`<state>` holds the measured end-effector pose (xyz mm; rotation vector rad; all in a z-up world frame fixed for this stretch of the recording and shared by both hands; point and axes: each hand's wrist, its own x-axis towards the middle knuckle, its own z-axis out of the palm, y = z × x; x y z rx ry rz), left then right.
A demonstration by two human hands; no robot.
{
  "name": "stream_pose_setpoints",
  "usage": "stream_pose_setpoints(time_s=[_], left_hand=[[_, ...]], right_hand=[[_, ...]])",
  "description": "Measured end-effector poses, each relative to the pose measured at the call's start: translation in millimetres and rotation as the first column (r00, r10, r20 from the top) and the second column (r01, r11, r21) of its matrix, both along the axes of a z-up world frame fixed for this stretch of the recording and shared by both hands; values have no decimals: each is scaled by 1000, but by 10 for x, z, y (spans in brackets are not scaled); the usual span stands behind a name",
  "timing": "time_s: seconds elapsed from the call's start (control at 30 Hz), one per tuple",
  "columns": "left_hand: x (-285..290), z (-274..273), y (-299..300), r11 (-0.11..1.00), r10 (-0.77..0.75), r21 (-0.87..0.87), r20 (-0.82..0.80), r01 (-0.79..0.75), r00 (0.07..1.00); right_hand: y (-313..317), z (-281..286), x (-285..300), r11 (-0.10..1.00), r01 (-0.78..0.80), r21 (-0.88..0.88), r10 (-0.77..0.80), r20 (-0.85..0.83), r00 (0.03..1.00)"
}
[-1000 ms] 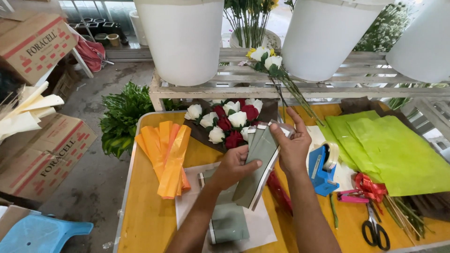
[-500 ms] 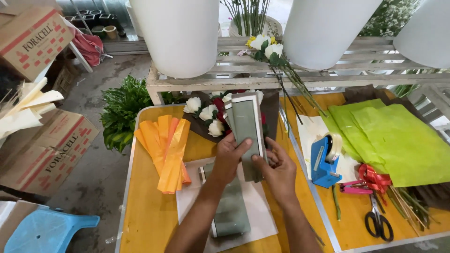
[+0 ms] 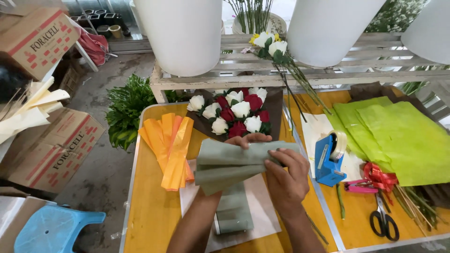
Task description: Folding decorative paper and wrapping a floral foam block to prepare a base for a flower arrangement.
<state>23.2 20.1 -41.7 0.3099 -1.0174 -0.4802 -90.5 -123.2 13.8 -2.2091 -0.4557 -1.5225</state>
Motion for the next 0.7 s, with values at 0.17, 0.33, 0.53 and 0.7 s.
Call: stream_pose_setpoints(time_s=[0.17,0.33,0.53,0.7], left_hand=[[-89,252,204,908,-174,262,-472,326,864],[-100,301,171,730,-45,611,-406,308,913],[-160,-4,18,541,250,840,-112,-43,962],[-254,137,-237,691,323,721,-237,-57,916]], right_hand=[[-337,30,240,966,-241,96,252,-114,961],[-535,178,261,956,-292,-9,283,-220,934],[-590,129,224,949,-314,-19,293,-315,903],[-478,-87,237,958,-242,156,278,-284,918]])
